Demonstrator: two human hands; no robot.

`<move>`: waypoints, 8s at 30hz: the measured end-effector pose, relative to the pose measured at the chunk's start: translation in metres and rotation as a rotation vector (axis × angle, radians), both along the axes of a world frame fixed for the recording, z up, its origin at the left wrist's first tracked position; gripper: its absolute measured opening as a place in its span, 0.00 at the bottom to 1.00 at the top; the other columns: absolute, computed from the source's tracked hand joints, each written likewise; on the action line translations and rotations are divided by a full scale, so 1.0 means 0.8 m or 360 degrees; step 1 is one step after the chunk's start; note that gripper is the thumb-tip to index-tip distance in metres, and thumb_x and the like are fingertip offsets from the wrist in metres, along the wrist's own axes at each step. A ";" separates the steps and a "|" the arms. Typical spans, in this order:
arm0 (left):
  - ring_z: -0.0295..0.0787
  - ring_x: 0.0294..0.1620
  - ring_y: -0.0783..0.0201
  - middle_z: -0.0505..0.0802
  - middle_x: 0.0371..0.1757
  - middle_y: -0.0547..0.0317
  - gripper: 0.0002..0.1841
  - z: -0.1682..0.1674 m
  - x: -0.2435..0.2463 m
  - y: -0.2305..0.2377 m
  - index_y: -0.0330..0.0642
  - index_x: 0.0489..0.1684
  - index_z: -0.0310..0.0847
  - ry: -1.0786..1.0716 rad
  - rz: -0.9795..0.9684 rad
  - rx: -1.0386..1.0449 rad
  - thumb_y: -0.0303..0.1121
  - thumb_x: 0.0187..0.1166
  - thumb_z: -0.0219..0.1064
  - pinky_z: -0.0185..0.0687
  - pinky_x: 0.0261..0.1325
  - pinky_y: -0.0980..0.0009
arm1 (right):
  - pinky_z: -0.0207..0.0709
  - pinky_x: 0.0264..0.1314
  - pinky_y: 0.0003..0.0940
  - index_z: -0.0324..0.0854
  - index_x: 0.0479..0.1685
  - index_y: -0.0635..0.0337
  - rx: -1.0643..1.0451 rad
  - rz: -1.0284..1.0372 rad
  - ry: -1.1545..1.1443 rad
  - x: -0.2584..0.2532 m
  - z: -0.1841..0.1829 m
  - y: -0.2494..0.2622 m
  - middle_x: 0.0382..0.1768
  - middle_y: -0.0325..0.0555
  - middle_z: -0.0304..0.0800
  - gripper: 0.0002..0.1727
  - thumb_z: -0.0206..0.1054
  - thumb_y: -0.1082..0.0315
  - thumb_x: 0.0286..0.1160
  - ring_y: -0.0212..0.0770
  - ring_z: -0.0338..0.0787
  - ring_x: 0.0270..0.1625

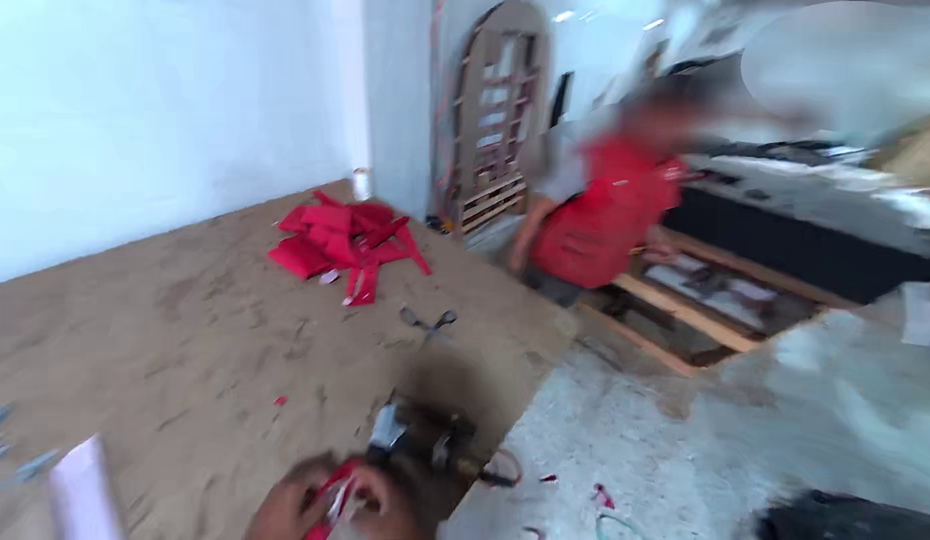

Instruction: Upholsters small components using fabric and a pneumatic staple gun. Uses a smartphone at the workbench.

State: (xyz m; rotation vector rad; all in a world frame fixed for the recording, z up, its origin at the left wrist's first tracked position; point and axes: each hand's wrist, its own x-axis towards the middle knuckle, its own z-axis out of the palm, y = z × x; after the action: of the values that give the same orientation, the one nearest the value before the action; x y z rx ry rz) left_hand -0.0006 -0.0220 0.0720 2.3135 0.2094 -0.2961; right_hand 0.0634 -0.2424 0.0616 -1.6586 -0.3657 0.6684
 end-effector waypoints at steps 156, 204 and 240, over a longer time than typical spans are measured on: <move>0.84 0.17 0.66 0.86 0.16 0.56 0.26 0.100 -0.038 -0.064 0.39 0.15 0.82 -0.1288 0.1417 -0.1209 0.43 0.90 0.58 0.84 0.24 0.68 | 0.90 0.48 0.36 0.84 0.54 0.58 0.0276 0.0708 -0.0319 0.024 0.113 0.046 0.42 0.40 0.91 0.33 0.57 0.34 0.82 0.33 0.92 0.44; 0.76 0.16 0.67 0.78 0.14 0.60 0.24 0.164 -0.080 -0.062 0.40 0.16 0.79 -0.0880 0.1865 -0.1524 0.43 0.87 0.60 0.79 0.23 0.69 | 0.82 0.37 0.27 0.85 0.42 0.61 0.0583 0.1001 -0.0333 -0.025 0.115 0.039 0.32 0.41 0.86 0.25 0.58 0.45 0.88 0.29 0.85 0.34; 0.82 0.59 0.56 0.89 0.50 0.63 0.24 -0.139 -0.032 -0.043 0.49 0.14 0.84 -0.0389 0.0939 0.0749 0.51 0.83 0.63 0.77 0.60 0.51 | 0.82 0.67 0.62 0.73 0.81 0.54 -0.1184 0.0571 -0.1076 0.165 -0.033 -0.054 0.74 0.59 0.75 0.44 0.85 0.51 0.60 0.61 0.82 0.70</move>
State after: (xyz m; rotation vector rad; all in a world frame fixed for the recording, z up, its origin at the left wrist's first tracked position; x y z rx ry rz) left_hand -0.0263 -0.0562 -0.0394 2.5767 0.8916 0.3694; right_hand 0.1953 -0.2859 0.0352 -2.5614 -1.0046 0.5068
